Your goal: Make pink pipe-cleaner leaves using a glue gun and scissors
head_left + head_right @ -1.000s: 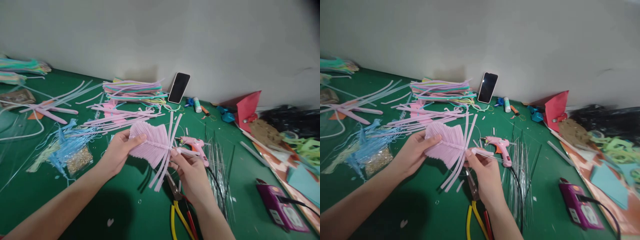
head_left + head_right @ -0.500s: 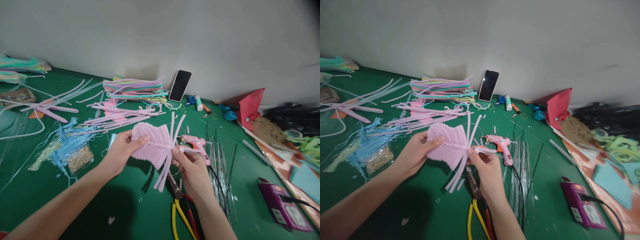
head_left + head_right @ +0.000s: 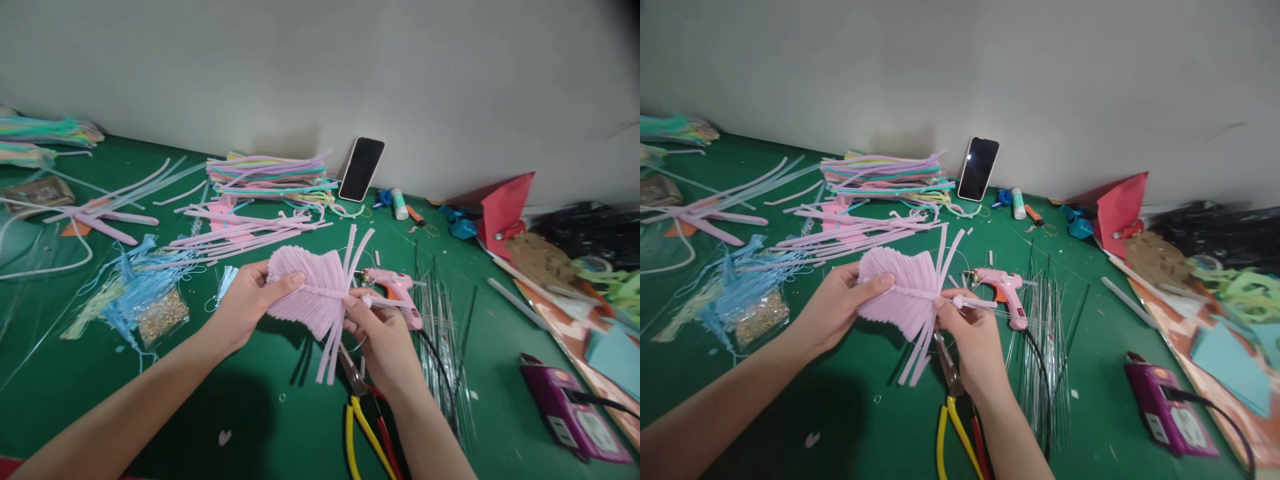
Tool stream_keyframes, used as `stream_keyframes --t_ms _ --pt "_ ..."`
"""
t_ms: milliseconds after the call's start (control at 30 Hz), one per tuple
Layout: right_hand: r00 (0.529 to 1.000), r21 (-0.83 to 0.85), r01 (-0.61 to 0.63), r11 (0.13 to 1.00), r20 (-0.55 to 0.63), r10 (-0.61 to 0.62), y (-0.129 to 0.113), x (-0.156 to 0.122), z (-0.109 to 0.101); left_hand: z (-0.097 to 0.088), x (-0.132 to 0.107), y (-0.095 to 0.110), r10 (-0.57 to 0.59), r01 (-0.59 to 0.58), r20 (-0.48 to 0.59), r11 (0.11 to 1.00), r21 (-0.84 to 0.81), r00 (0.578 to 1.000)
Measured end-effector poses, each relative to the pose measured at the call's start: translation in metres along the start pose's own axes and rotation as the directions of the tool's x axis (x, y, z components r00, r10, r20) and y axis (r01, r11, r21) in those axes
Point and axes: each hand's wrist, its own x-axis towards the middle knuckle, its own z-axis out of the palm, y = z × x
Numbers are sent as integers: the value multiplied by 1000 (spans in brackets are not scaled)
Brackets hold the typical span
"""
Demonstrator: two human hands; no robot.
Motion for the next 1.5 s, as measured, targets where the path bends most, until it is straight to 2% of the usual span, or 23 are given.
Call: stream_keyframes --t_ms 367,567,700,833,900,967,1033,1100,1133,1167,1233,1300,1433,1467,1500 --pt "997 76 -46 996 66 41 -2 -2 4 -3 3 -1 -29 29 17 998 -54 999" --pt "1000 -12 12 1000 -12 -12 2 -2 4 -2 4 -2 -29 32 37 996 -80 999" --pt "997 25 41 999 -62 -39 4 0 4 -4 7 -4 -23 32 69 989 -142 997" --pt "992 110 44 993 -125 -31 9 1 8 -2 7 -10 -124 141 128 981 -135 984" --pt "994 119 37 992 -110 -24 11 -1 9 0 7 -12 -154 169 109 975 -143 982" --pt "1000 97 29 995 -7 -28 11 -5 8 -1 9 -12 -139 146 52 971 -191 989" --pt "974 42 29 999 221 -38 8 -9 5 -4 13 -9 -132 124 -7 951 -282 991" --pt "886 -47 37 998 463 -11 4 -12 1 -9 17 -3 -134 111 -34 920 -375 990" --pt "844 -94 46 995 536 12 3 -13 -1 -12 18 1 -139 115 -31 909 -400 990" --pt "824 -134 54 989 565 32 2 -14 -4 -14 19 4 -148 129 -18 909 -397 989" --pt "841 -175 50 983 539 53 0 -13 -7 -19 19 9 -173 169 16 932 -321 985" --pt "849 -143 34 989 527 47 0 -13 -11 -22 19 10 -198 201 35 957 -207 980" --pt "740 -52 -22 998 671 51 1 -14 -15 -23 19 6 -181 185 40 977 -103 983" --pt "738 -55 -26 998 672 56 2 -14 -15 -23 20 5 -178 181 43 979 -95 983" --pt "758 -67 -22 997 649 61 3 -14 -14 -22 20 4 -177 180 44 980 -89 983"
